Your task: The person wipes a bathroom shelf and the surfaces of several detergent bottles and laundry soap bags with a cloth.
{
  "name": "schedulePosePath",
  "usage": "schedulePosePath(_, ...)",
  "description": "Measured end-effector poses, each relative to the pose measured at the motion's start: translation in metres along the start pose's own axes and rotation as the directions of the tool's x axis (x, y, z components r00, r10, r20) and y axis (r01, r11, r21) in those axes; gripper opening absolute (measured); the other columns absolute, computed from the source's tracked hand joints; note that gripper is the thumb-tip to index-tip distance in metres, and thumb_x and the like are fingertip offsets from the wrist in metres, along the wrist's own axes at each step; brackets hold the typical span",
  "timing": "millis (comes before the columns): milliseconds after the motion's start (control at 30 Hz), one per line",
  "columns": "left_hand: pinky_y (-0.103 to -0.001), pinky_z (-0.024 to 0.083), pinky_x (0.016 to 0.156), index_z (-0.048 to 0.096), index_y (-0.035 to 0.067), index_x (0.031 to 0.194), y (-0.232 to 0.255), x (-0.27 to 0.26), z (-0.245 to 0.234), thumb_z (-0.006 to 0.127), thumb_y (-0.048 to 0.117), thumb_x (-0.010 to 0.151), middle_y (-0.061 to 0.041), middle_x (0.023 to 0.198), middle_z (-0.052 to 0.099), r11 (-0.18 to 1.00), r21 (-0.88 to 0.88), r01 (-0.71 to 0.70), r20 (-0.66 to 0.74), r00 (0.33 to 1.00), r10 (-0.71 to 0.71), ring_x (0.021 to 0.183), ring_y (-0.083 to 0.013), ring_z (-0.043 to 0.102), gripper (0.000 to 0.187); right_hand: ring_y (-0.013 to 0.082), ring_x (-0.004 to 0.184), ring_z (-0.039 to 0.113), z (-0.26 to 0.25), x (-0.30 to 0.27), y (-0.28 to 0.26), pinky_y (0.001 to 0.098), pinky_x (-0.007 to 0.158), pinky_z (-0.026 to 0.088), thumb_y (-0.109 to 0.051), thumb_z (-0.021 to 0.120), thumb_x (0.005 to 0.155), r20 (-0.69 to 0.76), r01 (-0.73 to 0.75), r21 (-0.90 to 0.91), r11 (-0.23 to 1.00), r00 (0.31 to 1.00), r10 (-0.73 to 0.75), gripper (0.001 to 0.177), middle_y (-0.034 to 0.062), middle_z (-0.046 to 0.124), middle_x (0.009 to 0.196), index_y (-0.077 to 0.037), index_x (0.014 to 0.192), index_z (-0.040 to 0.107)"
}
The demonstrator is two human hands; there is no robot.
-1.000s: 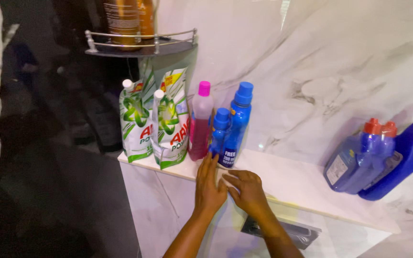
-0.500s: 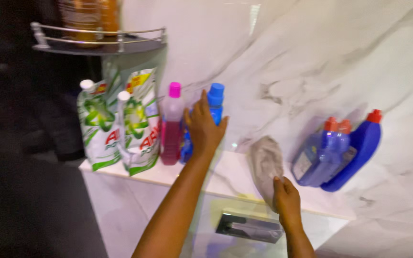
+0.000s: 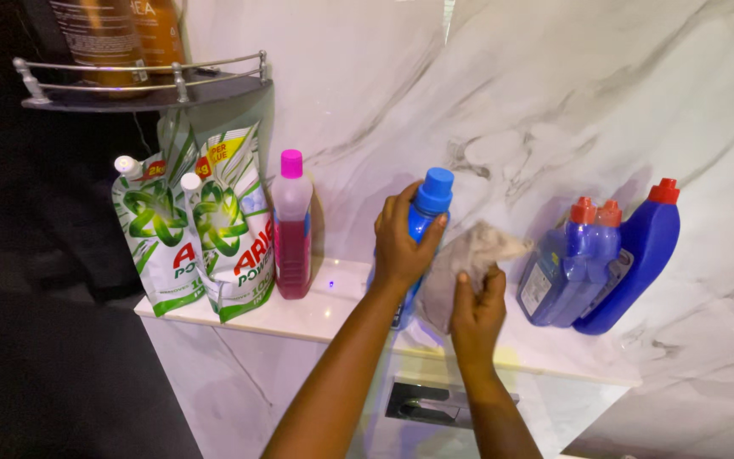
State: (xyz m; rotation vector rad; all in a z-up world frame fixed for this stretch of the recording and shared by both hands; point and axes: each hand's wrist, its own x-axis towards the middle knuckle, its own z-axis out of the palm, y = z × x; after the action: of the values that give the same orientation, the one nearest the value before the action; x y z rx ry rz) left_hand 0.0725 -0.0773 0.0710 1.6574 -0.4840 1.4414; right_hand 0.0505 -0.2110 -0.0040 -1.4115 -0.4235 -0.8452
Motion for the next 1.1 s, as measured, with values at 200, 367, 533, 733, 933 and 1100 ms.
schedulePosePath(200,-0.038,0.053,0.089,0.065,0.004,0.13,-0.002,-0.001,0.006,0.065,0.026,0.1,-0.014,0.11,0.069,0.965,-0.242,0.1,-0.034,0.993,-0.111,0.1,-0.0289,0.068,0.037,0.0223,0.112,0.045,0.056,0.032,-0.018,0.0347,0.093,0.037,-0.026,0.049,0.107,0.094,0.309,0.134,0.942,0.942,-0.322,0.044,0.0154,0.045,0.126,0.002,0.139,0.039)
schedulePosePath(367,-0.038,0.052,0.091,0.064,0.005,0.133,-0.006,0.0,0.006,0.062,0.025,0.101,-0.013,0.109,0.067,0.966,-0.245,0.08,-0.022,0.996,-0.088,0.101,-0.0277,0.067,0.037,0.0308,0.13,0.045,0.077,-0.001,0.01,0.0403,0.108,0.036,-0.035,0.038,0.109,0.038,0.203,0.188,0.961,0.976,-0.214,0.06,0.0209,0.041,0.147,0.003,0.153,0.028)
schedulePosePath(533,-0.038,0.053,0.092,0.064,0.005,0.133,-0.007,-0.003,0.007,0.064,0.026,0.101,-0.012,0.11,0.067,0.952,-0.285,0.111,-0.007,0.993,-0.118,0.102,-0.0265,0.066,0.038,0.0294,0.136,0.047,0.079,-0.026,0.065,0.0407,0.113,0.037,-0.039,0.032,0.11,-0.029,-0.115,0.211,0.971,0.992,0.124,0.063,0.0213,0.043,0.153,0.004,0.155,0.031)
schedulePosePath(733,-0.035,0.052,0.096,0.064,0.004,0.134,-0.014,-0.001,0.005,0.065,0.023,0.099,-0.012,0.111,0.068,0.941,-0.314,0.126,0.029,0.992,-0.124,0.105,-0.0235,0.066,0.039,0.0243,0.129,0.053,0.059,0.049,0.052,0.0357,0.112,0.038,-0.043,0.027,0.112,0.101,-0.229,0.295,0.928,0.973,0.208,0.062,0.0181,0.058,0.141,0.005,0.143,0.051)
schedulePosePath(933,-0.033,0.05,0.103,0.062,0.001,0.135,-0.028,-0.003,0.006,0.063,0.02,0.101,-0.011,0.12,0.068,0.884,-0.442,0.156,0.072,0.988,-0.138,0.114,-0.0208,0.065,0.039,0.0251,0.114,0.062,0.061,0.081,0.001,0.0366,0.105,0.046,-0.04,0.032,0.112,0.104,0.005,0.085,0.996,0.995,-0.014,0.056,0.016,0.068,0.123,0.004,0.127,0.062)
schedulePosePath(1100,-0.032,0.05,0.103,0.063,0.0,0.133,-0.03,0.0,0.007,0.063,0.02,0.1,-0.01,0.12,0.069,0.846,-0.501,0.184,0.089,0.983,-0.161,0.113,-0.0183,0.064,0.038,0.0213,0.1,0.063,0.061,0.067,0.026,0.0361,0.093,0.05,-0.041,0.033,0.111,0.146,-0.301,0.369,0.879,0.953,0.265,0.054,0.0133,0.07,0.109,0.002,0.118,0.066)
